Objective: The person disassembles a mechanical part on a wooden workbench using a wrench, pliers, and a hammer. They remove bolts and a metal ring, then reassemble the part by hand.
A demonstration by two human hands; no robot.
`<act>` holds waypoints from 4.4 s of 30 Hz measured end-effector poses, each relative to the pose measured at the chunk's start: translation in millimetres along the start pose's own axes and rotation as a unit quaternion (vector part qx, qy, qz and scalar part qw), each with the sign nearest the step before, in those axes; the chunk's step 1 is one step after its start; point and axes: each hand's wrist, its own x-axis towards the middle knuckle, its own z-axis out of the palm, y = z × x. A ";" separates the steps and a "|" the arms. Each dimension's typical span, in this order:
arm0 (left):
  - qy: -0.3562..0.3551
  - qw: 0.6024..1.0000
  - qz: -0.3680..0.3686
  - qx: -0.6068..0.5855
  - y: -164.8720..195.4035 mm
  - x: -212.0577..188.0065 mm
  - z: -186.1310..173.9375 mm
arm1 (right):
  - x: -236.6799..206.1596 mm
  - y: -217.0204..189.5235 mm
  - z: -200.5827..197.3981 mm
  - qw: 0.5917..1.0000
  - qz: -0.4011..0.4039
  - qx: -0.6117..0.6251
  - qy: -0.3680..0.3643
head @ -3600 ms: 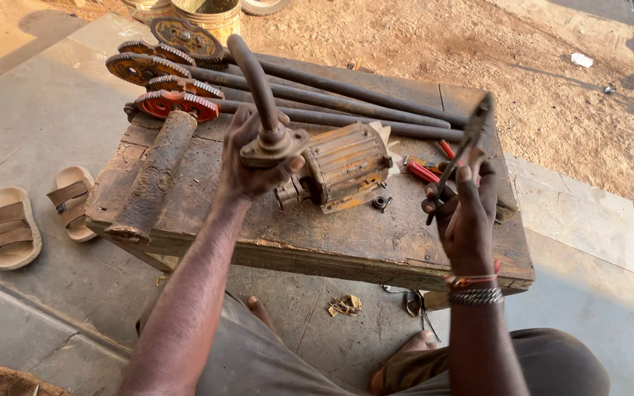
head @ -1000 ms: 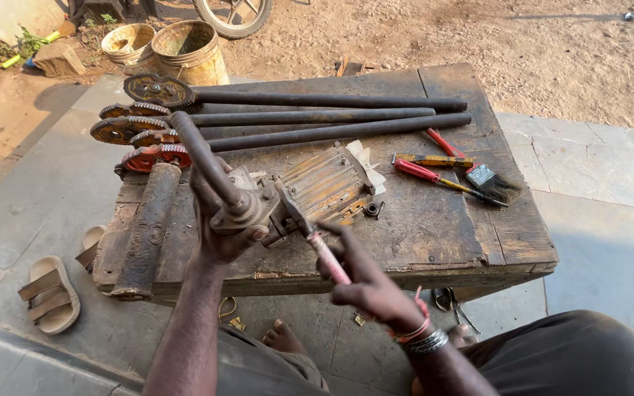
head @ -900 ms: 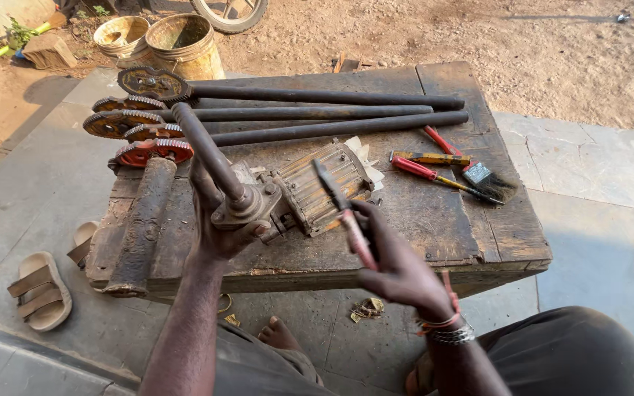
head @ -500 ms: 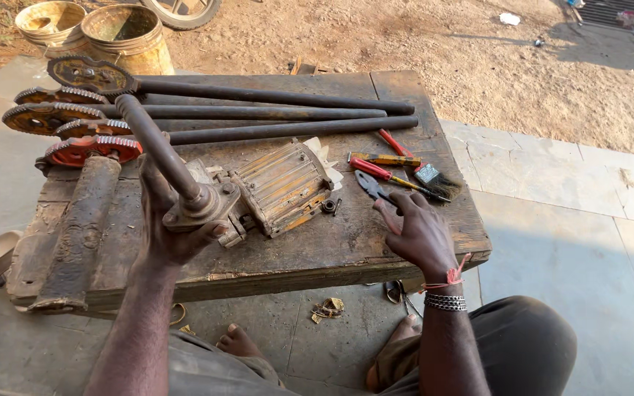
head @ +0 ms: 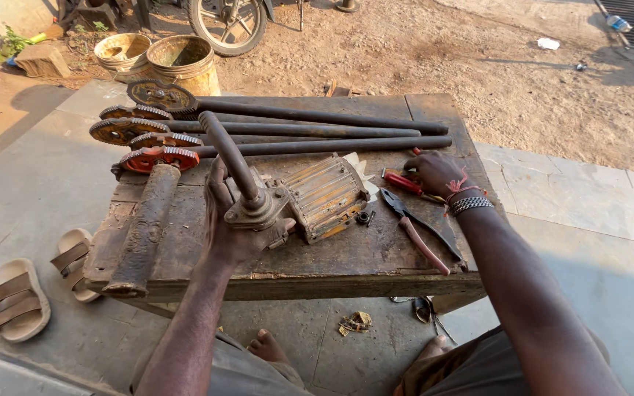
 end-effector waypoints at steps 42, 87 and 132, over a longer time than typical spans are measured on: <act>-0.097 0.972 -0.213 -0.024 -3.8 -1.1 14.9 | 32.5 -220.4 -85.9 0.317 0.151 0.821 0.451; -0.061 0.992 -0.108 -0.004 -22.5 -11.6 10.2 | 19.1 -201.7 -86.2 0.527 0.114 0.730 0.420; -0.102 0.982 -0.124 -0.096 -20.8 -14.1 1.0 | 19.6 -201.0 -64.3 0.624 0.115 0.654 0.411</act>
